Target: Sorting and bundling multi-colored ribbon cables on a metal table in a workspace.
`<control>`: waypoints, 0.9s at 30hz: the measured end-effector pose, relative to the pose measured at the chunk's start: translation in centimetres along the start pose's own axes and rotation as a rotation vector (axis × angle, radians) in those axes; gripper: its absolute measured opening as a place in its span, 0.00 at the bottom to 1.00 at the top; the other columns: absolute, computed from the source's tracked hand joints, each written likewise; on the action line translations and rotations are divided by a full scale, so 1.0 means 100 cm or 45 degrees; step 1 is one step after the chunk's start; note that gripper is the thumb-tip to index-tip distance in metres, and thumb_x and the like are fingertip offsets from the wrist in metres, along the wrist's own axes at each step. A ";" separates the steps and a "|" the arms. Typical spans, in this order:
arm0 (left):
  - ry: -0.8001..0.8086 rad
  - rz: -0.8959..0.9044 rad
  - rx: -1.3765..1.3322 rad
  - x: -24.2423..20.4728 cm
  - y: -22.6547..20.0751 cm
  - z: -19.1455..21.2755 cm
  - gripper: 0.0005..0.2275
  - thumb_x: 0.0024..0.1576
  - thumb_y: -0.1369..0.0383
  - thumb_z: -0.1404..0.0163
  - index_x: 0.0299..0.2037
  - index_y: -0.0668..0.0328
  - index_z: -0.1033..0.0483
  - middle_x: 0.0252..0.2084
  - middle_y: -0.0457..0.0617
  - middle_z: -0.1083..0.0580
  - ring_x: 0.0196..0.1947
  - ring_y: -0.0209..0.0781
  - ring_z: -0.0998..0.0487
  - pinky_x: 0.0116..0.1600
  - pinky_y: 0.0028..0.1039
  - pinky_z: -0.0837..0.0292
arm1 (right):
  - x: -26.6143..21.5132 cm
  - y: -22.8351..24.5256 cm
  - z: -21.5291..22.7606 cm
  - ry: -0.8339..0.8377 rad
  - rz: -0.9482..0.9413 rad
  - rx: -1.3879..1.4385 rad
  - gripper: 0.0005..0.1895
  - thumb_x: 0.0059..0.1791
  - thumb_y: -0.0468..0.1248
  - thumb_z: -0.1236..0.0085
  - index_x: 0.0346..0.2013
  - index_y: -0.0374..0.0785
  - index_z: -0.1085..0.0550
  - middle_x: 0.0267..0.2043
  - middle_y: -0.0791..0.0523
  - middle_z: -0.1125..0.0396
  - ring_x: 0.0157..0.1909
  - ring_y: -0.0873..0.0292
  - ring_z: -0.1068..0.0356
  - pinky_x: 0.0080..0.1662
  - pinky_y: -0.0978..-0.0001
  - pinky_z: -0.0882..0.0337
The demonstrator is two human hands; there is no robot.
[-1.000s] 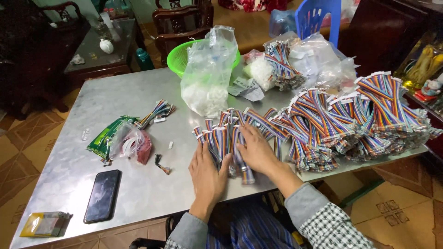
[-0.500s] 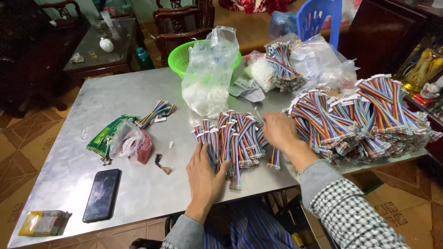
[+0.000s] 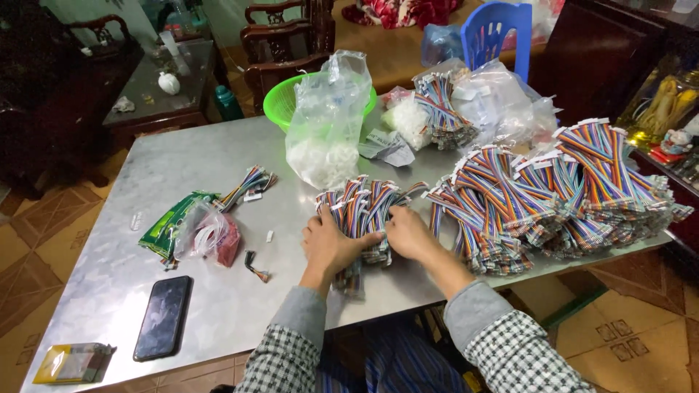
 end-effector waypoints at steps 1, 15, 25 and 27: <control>0.001 -0.001 0.001 0.002 0.001 -0.001 0.58 0.42 0.41 0.34 0.76 0.66 0.54 0.71 0.71 0.45 0.72 0.68 0.44 0.71 0.61 0.48 | -0.011 0.011 0.012 -0.001 -0.001 0.001 0.19 0.50 0.37 0.51 0.50 0.26 0.25 0.40 0.37 0.25 0.46 0.34 0.24 0.51 0.46 0.25; -0.028 0.105 -0.026 0.038 0.026 -0.007 0.63 0.34 0.51 0.26 0.75 0.66 0.60 0.66 0.70 0.40 0.69 0.68 0.40 0.68 0.54 0.41 | -0.085 0.033 0.065 -0.067 -0.168 -0.193 0.28 0.46 0.51 0.41 0.49 0.29 0.22 0.46 0.38 0.25 0.55 0.33 0.27 0.55 0.39 0.30; 0.001 0.142 -0.191 0.053 0.031 -0.028 0.36 0.31 0.65 0.24 0.49 0.77 0.25 0.45 0.69 0.23 0.48 0.70 0.20 0.47 0.50 0.23 | -0.069 -0.026 0.016 -0.170 -0.614 1.479 0.28 0.50 0.37 0.39 0.61 0.24 0.35 0.60 0.45 0.35 0.65 0.47 0.34 0.60 0.45 0.31; 0.031 0.135 -0.112 0.063 0.032 -0.035 0.32 0.33 0.65 0.25 0.47 0.75 0.22 0.42 0.68 0.22 0.46 0.66 0.18 0.45 0.45 0.21 | -0.051 -0.039 0.006 -0.096 -0.662 1.506 0.25 0.50 0.37 0.37 0.55 0.24 0.32 0.51 0.42 0.28 0.54 0.44 0.25 0.53 0.44 0.25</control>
Point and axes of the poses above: each hand's wrist, its own x-axis towards the middle knuckle, its own z-axis out of the back of the hand, y = z × x, the point moved 10 cm from there along x, towards the middle knuckle
